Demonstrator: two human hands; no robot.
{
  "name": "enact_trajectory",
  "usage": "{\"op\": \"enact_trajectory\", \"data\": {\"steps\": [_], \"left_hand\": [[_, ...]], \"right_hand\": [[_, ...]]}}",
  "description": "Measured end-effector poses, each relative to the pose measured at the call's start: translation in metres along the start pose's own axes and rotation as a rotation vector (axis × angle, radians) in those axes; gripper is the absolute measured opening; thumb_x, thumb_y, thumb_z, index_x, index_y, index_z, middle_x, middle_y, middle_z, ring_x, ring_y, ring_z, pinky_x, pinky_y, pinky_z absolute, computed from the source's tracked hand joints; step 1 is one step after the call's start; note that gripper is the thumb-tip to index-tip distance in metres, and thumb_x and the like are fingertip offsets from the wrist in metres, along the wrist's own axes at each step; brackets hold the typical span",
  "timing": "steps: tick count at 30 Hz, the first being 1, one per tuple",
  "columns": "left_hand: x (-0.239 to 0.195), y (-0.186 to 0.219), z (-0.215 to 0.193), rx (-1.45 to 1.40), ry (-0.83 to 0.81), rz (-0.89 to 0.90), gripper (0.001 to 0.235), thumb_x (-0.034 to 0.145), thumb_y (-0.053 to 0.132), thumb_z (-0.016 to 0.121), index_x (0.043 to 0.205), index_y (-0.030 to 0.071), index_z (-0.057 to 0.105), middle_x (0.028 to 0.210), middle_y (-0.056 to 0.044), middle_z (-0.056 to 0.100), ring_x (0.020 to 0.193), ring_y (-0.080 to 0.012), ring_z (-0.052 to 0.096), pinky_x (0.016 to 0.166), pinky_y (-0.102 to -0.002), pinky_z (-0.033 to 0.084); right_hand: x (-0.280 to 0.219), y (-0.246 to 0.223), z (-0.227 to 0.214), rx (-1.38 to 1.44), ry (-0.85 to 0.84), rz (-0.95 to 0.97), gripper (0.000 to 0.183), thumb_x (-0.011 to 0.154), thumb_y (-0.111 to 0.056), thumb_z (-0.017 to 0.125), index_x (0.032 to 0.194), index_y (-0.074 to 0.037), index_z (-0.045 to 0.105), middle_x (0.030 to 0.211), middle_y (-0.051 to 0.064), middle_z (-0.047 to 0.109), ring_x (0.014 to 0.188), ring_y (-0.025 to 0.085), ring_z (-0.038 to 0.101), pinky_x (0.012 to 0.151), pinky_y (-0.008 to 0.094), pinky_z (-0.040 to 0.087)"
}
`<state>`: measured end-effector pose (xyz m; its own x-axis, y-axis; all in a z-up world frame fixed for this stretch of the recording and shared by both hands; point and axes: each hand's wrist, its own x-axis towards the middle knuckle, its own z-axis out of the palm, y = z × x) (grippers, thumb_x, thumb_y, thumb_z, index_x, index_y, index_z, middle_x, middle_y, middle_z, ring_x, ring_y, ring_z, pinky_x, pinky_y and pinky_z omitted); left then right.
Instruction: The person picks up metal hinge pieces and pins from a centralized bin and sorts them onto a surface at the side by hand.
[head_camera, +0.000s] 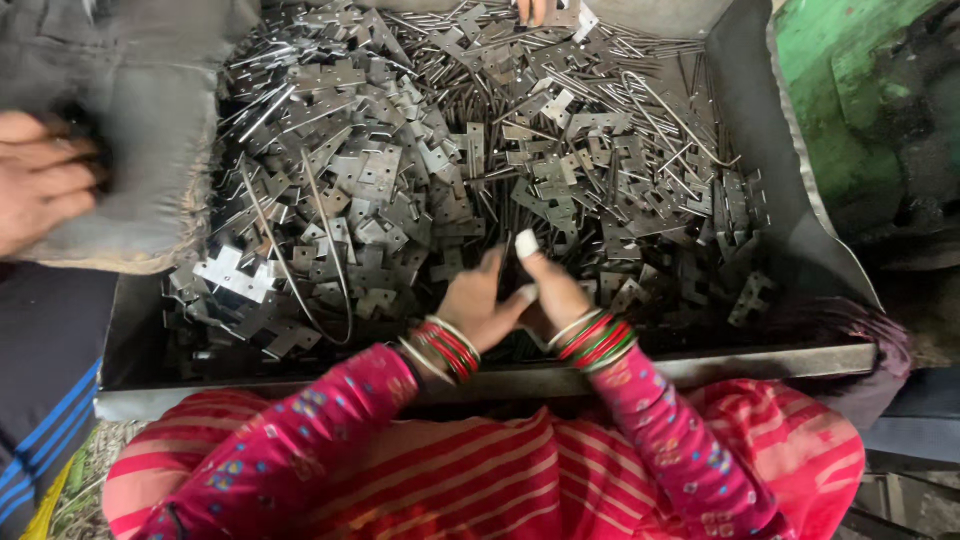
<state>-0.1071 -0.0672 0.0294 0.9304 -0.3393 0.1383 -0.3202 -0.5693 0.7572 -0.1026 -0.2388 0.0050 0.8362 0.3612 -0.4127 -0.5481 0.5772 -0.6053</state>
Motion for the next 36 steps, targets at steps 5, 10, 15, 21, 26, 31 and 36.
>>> {"op": "enact_trajectory", "data": {"steps": [5, 10, 15, 21, 26, 31, 36], "left_hand": [[0.017, -0.016, -0.032, 0.186, 0.194, -0.070, 0.045, 0.084, 0.022, 0.066, 0.124, 0.002, 0.059, 0.078, -0.025, 0.070, 0.074, -0.0473, 0.069, 0.070, -0.056, 0.056], [0.046, -0.053, -0.166, 0.700, 0.469, -0.113, 0.034, 0.075, 0.015, 0.071, 0.109, 0.013, 0.067, 0.073, -0.017, 0.071, 0.070, -0.0406, 0.070, 0.062, -0.055, 0.055], [0.056, -0.151, -0.277, 1.179, 0.753, -0.448, 0.019, 0.092, 0.020, 0.067, 0.110, 0.015, 0.068, 0.093, -0.010, 0.076, 0.087, -0.0335, 0.073, 0.082, -0.050, 0.050], [0.052, -0.156, -0.274, 1.423, 1.089, -0.318, 0.055, 0.086, 0.041, 0.067, 0.131, 0.010, 0.064, 0.114, -0.011, 0.077, 0.106, -0.0319, 0.068, 0.089, -0.053, 0.042], [0.058, -0.045, -0.193, 1.007, 0.530, -0.031, 0.017, 0.094, 0.031, 0.072, 0.097, 0.015, 0.074, 0.080, -0.008, 0.072, 0.076, -0.0295, 0.071, 0.088, -0.057, 0.051], [0.028, -0.032, -0.075, 0.777, -0.238, 0.071, 0.016, 0.089, 0.018, 0.064, 0.095, 0.014, 0.078, 0.088, -0.014, 0.075, 0.086, -0.0339, 0.075, 0.074, -0.047, 0.060], [0.006, -0.047, -0.022, 1.059, -0.502, 0.042, 0.020, 0.089, 0.021, 0.061, 0.095, 0.020, 0.079, 0.110, -0.003, 0.071, 0.117, -0.0279, 0.059, 0.095, -0.047, 0.045]], "right_hand": [[-0.014, -0.031, -0.005, -0.987, 0.157, -0.266, 0.052, 0.090, -0.048, 0.062, 0.123, -0.008, 0.066, 0.105, 0.012, 0.076, 0.096, 0.028, 0.075, 0.079, 0.048, 0.061], [-0.026, -0.083, -0.063, -2.080, 0.710, 0.034, 0.063, 0.082, -0.063, 0.074, 0.123, -0.016, 0.070, 0.114, 0.023, 0.074, 0.110, 0.043, 0.068, 0.093, 0.054, 0.055], [-0.009, -0.078, -0.104, -2.096, 0.821, 0.298, 0.077, 0.070, -0.058, 0.086, 0.130, -0.016, 0.064, 0.121, 0.021, 0.071, 0.115, 0.042, 0.067, 0.095, 0.054, 0.056], [-0.005, -0.065, -0.105, -2.189, 0.771, 0.224, 0.058, 0.077, -0.050, 0.084, 0.119, -0.010, 0.074, 0.122, 0.018, 0.075, 0.115, 0.037, 0.071, 0.095, 0.051, 0.058], [-0.018, -0.086, -0.096, -2.013, 0.819, -0.146, 0.054, 0.084, -0.042, 0.081, 0.122, -0.005, 0.069, 0.109, 0.027, 0.072, 0.102, 0.046, 0.067, 0.088, 0.053, 0.054], [-0.047, -0.113, -0.084, -0.956, 0.710, -0.612, 0.028, 0.108, -0.022, 0.067, 0.106, 0.005, 0.069, 0.080, 0.025, 0.060, 0.058, 0.030, 0.049, 0.060, 0.050, 0.038], [-0.074, -0.128, -0.054, -0.008, 0.051, -0.746, 0.031, 0.097, -0.011, 0.064, 0.128, -0.010, 0.069, 0.096, 0.007, 0.067, 0.085, 0.019, 0.064, 0.085, 0.041, 0.052]]}}
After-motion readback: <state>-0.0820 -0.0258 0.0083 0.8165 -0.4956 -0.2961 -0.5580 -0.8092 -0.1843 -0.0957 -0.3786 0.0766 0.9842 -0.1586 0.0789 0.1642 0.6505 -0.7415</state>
